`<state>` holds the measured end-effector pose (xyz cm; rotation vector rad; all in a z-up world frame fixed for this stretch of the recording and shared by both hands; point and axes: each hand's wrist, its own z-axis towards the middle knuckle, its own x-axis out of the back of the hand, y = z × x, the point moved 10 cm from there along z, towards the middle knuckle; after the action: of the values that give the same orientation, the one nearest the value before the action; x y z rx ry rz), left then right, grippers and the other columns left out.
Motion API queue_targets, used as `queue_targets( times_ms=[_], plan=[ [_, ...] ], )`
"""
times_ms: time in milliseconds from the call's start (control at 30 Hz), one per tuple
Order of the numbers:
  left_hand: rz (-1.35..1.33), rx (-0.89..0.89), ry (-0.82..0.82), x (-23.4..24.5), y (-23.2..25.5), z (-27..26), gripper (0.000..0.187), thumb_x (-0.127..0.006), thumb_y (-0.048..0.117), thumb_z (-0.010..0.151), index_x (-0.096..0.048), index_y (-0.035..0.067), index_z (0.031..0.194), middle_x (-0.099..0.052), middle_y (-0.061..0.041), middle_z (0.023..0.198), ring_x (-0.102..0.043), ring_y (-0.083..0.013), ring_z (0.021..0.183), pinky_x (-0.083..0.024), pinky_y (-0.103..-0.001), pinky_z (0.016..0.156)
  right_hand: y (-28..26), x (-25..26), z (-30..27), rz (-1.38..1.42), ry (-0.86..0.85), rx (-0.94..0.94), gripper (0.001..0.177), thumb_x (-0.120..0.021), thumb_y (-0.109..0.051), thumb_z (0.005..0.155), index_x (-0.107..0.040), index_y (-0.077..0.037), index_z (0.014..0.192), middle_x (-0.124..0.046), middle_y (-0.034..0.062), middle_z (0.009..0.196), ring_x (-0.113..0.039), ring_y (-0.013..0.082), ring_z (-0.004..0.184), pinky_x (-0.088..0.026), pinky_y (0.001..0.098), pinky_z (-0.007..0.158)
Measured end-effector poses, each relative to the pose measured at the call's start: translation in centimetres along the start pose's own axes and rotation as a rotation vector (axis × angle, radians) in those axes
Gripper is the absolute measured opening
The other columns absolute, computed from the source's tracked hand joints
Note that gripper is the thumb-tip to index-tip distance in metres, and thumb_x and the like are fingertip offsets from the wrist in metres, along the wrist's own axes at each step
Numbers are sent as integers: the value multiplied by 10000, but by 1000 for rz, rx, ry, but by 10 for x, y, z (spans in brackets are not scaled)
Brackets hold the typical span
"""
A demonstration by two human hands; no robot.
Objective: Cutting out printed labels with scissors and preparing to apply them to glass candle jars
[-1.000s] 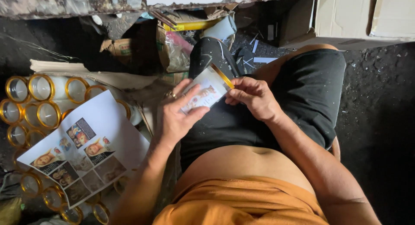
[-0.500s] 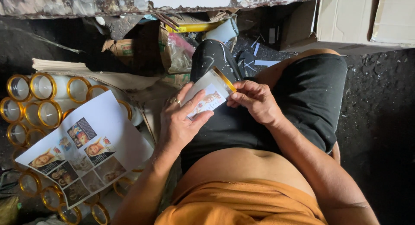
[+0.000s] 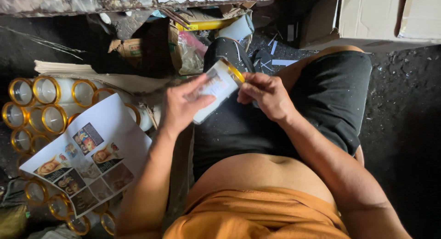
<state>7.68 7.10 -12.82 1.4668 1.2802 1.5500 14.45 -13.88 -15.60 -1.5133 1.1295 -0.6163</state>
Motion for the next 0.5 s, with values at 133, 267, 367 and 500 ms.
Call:
queue_targets(
  times_ms=[133, 267, 367, 500],
  plan=[
    [-15, 110, -23, -2, -19, 16, 589, -990, 318, 657, -773, 238, 1198, -787, -115, 1024, -750, -169, 916, -561, -312, 773, 8, 3, 6, 23, 21, -8, 212, -679, -9, 972, -707, 76, 1164, -735, 200, 748, -763, 243, 684, -639, 344, 653],
    [-147, 126, 27, -4, -18, 11, 628, -1018, 231, 611, -771, 176, 1185, -788, -150, 1003, -684, -116, 911, -562, -304, 805, 4, 3, 4, 18, 31, -15, 208, -670, 7, 964, -712, 79, 1154, -732, 200, 757, -755, 241, 702, -642, 357, 659],
    [-148, 143, 37, -1, -16, 6, 623, -1007, 219, 643, -754, 178, 1211, -780, -153, 1057, -697, -158, 1000, -571, -309, 850, 7, 2, 5, 34, 27, -22, 224, -676, 9, 962, -707, 80, 1172, -739, 210, 772, -764, 255, 710, -652, 366, 677],
    [-102, 70, 37, -7, -5, -2, 634, -986, 222, 679, -728, 192, 1257, -758, -208, 1095, -694, -255, 1049, -575, -372, 843, 28, 14, 8, 29, 24, -24, 222, -682, 13, 953, -708, 81, 1162, -738, 211, 780, -757, 249, 716, -649, 363, 671]
  ],
)
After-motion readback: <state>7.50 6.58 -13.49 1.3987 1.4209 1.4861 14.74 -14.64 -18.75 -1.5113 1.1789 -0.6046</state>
